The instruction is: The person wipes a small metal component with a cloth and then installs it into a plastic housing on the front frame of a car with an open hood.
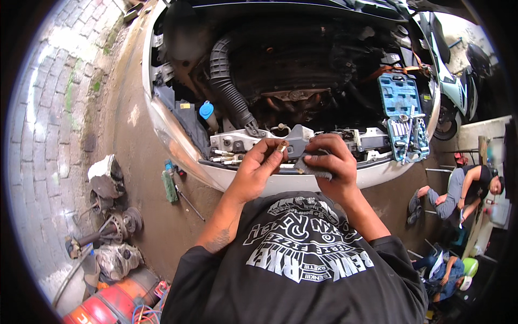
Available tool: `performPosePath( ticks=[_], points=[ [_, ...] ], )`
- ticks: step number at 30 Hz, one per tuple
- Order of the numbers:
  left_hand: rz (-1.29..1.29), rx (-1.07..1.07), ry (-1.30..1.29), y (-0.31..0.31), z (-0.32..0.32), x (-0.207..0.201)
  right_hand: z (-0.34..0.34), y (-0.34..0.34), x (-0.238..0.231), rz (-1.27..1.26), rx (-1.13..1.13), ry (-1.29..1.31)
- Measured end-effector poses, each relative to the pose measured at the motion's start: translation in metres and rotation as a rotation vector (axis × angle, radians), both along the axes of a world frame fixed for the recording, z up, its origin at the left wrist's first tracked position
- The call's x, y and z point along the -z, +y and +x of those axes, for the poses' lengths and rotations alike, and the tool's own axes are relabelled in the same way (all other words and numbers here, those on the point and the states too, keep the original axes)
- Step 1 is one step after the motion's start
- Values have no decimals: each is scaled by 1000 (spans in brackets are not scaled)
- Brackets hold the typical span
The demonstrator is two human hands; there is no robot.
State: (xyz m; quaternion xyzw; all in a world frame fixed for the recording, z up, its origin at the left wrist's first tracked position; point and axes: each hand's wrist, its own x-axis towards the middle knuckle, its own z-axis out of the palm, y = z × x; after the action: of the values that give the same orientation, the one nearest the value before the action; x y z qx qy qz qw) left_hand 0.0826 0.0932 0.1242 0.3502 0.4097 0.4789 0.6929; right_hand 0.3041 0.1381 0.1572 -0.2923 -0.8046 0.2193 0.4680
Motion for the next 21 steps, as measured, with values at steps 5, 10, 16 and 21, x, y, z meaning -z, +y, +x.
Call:
performPosePath(
  ticks=[5, 10, 16, 21],
  points=[
    [171, 117, -78, -2, 14, -35, 13, -6, -31, 204, -60, -39],
    [260, 188, -28, -3, 18, -51, 24, -12, -51, 227, -73, -21],
    [315, 119, 24, -6, 26, -61, 20, -16, -57, 211, -12, 25],
    [464, 93, 147, -1, 25, -58, 20, -19, -60, 237, 9, -12]
  ],
)
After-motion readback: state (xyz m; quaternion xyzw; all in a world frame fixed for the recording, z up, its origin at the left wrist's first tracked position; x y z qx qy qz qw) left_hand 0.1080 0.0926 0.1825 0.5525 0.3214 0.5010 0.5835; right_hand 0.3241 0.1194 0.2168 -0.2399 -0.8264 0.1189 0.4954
